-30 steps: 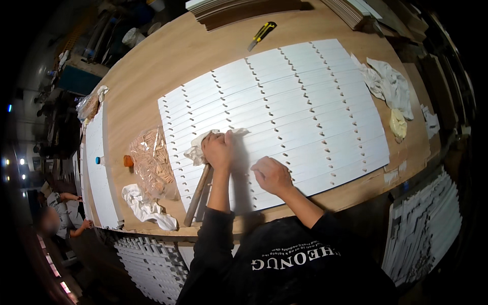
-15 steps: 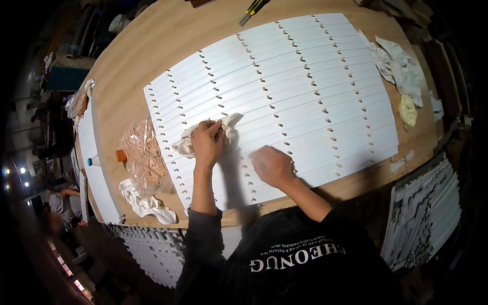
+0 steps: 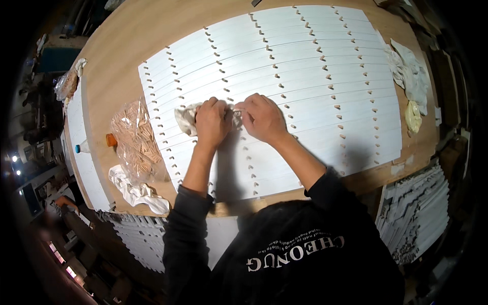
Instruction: The person uses a squeeze bag to apply glue into pre-drilled holes in white wooden slats, inserts wooden pegs into the holes by hand, and taps them into place using a hammer before wiping the slats with a white cloth.
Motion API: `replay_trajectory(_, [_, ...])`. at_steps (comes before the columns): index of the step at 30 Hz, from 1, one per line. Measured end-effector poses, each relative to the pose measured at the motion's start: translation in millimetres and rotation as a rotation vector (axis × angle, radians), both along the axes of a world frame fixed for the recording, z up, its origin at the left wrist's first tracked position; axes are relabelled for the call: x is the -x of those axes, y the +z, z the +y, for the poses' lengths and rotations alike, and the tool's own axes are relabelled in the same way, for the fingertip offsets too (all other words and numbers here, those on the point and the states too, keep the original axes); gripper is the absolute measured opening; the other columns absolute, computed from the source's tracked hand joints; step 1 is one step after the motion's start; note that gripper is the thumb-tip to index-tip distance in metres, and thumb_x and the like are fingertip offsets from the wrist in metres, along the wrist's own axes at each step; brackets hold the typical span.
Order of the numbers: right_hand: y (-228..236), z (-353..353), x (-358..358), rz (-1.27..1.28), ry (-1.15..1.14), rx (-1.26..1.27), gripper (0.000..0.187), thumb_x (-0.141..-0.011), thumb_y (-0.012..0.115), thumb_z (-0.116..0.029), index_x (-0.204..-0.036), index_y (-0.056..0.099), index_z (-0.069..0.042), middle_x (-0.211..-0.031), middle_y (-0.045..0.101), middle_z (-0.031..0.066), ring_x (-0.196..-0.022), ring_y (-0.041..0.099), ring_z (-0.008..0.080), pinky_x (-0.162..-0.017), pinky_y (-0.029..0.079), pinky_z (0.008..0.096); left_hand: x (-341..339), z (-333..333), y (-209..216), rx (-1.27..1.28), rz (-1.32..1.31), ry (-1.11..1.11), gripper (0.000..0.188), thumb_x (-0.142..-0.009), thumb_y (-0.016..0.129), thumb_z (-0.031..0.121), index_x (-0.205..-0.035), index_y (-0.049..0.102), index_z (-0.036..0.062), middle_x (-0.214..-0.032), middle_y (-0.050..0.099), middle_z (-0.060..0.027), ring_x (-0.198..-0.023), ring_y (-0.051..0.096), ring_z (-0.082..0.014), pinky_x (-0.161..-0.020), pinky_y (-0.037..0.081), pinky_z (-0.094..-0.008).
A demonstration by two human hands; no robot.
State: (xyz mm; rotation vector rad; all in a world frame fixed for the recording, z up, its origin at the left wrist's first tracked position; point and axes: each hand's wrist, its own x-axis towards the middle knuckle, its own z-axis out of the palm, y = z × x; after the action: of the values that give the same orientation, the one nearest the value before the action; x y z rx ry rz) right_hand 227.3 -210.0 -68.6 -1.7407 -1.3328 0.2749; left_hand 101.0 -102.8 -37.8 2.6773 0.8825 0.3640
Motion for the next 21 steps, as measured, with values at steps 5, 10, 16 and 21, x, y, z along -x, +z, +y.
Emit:
replay_trajectory(5, [2.6, -2.7, 1.2, 0.035, -0.014, -0.014, 0.017, -0.074, 0.061, -0.003, -0.089, 0.064, -0.011, -0.084, 0.057, 0.0049, -0.075, 0.058, 0.0254, -0.066, 0.049, 0.0362, -4.8, 16.8, -1.3, 0.129, 0.066, -0.12, 0.011, -0.07, 0.062, 0.009, -0.069, 0.054, 0.001, -0.074, 0.057, -0.0169, -0.072, 0.057, -0.0367, -0.066, 0.045, -0.0465])
replay_trajectory(10, [-0.2, -2.4, 1.2, 0.041, -0.051, -0.016, 0.015, -0.075, 0.063, -0.009, -0.088, 0.063, -0.014, -0.084, 0.057, 0.003, -0.073, 0.06, 0.0247, -0.064, 0.049, 0.0369, -7.6, 24.3, 2.5, 0.115, 0.17, -0.187, 0.012, -0.072, 0.063, 0.01, -0.075, 0.057, 0.0002, -0.076, 0.059, -0.0175, -0.074, 0.059, -0.0374, -0.065, 0.047, -0.0452])
replay_trajectory(16, [-0.4, -1.6, 4.2, 0.099, -0.089, 0.01, 0.017, -0.076, 0.062, -0.011, -0.092, 0.063, -0.015, -0.086, 0.058, 0.0028, -0.073, 0.06, 0.0241, -0.062, 0.05, 0.0377, -1.0, 24.5, -5.0, 0.089, 0.066, -0.225, 0.012, -0.071, 0.062, 0.009, -0.073, 0.054, 0.0005, -0.075, 0.058, -0.0179, -0.076, 0.057, -0.038, -0.068, 0.046, -0.046])
replay_trajectory(21, [6.3, -3.9, 4.8, 0.115, -0.119, 0.045, 0.017, -0.079, 0.062, -0.013, -0.095, 0.062, -0.016, -0.089, 0.059, 0.0016, -0.071, 0.061, 0.0222, -0.062, 0.05, 0.0353, 12.1, 21.6, 12.9, 0.117, 0.005, -0.118, 0.011, -0.07, 0.059, 0.002, -0.08, 0.057, 0.0002, -0.077, 0.061, -0.017, -0.074, 0.06, -0.0352, -0.067, 0.048, -0.0419])
